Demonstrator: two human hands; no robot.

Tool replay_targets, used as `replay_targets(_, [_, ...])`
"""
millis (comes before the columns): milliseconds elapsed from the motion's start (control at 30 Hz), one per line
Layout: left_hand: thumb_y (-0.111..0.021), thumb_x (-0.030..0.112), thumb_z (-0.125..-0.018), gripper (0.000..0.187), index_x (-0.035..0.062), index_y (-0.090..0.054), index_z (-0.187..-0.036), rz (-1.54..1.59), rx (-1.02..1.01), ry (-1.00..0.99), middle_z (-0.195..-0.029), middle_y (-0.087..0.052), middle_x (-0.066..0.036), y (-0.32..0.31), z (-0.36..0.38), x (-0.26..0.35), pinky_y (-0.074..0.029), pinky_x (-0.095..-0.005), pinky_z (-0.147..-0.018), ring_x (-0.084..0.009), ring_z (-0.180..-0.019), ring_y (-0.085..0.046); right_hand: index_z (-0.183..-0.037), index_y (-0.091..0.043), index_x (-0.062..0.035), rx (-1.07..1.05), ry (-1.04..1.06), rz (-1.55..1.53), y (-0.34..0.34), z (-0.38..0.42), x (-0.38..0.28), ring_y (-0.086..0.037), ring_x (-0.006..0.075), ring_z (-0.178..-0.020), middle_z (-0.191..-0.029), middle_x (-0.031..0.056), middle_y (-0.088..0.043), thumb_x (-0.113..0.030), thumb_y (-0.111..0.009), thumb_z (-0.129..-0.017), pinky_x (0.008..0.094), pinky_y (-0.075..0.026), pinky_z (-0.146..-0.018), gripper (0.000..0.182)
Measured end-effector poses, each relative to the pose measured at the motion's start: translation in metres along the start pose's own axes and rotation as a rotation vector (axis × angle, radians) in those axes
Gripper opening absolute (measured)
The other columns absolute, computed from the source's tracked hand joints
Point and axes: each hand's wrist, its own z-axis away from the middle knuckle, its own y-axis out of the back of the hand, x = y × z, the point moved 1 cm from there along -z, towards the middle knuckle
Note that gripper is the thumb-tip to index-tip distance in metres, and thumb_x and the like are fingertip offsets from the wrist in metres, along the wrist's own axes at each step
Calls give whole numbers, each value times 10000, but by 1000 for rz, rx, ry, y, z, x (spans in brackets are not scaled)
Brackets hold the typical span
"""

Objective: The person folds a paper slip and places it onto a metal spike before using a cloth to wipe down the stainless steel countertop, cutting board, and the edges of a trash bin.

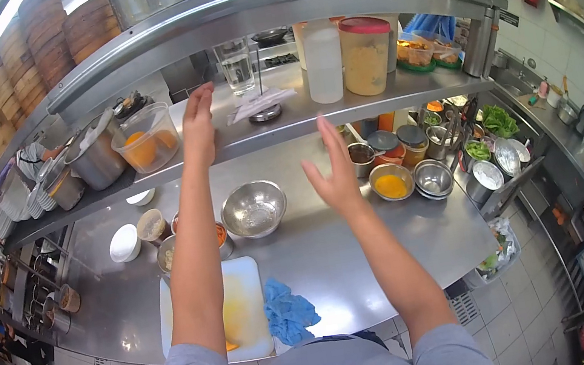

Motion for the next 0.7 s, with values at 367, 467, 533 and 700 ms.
replay_targets(367, [-678,405,-876,469,10,-697,-1128,-859,-356,-483,-1094,-665,-197,-19,5,-12,-418,-429,-985,-365,-1080,-584,-1372,-503,-17,-154,-1300,-99,196,449,-55,-653,144,-794,-932,77,-690,-98,-596,-962,298,-545,-744,429])
replay_targets(467, [-705,405,-872,503,-25,-673,-1132,-1004,-344,-501,-1167,-641,-216,-17,2,-25,-436,-426,-980,-370,-1124,-583,-1324,-553,-24,-396,-1361,259,257,542,-71,-662,160,-759,-909,77,-694,-159,-615,-942,321,-560,-685,410])
replay_targets(533, [-690,296,-911,372,1,-655,-1136,-986,-312,-530,-1145,-644,-206,-12,-3,-36,-453,-414,-954,-368,-1086,-599,-1300,-583,-71,-301,-1587,315,296,645,-66,-678,209,-807,-923,97,-705,-211,-657,-897,357,-563,-729,433])
replay_targets(700, [-627,180,-954,285,37,-637,-1200,-932,-374,-448,-1182,-643,-189,-1,-21,-54,-439,-394,-985,-347,-1139,-588,-1085,-640,-107,-426,-1900,149,370,813,-133,-666,216,-736,-869,74,-691,-305,-667,-876,385,-542,-629,290])
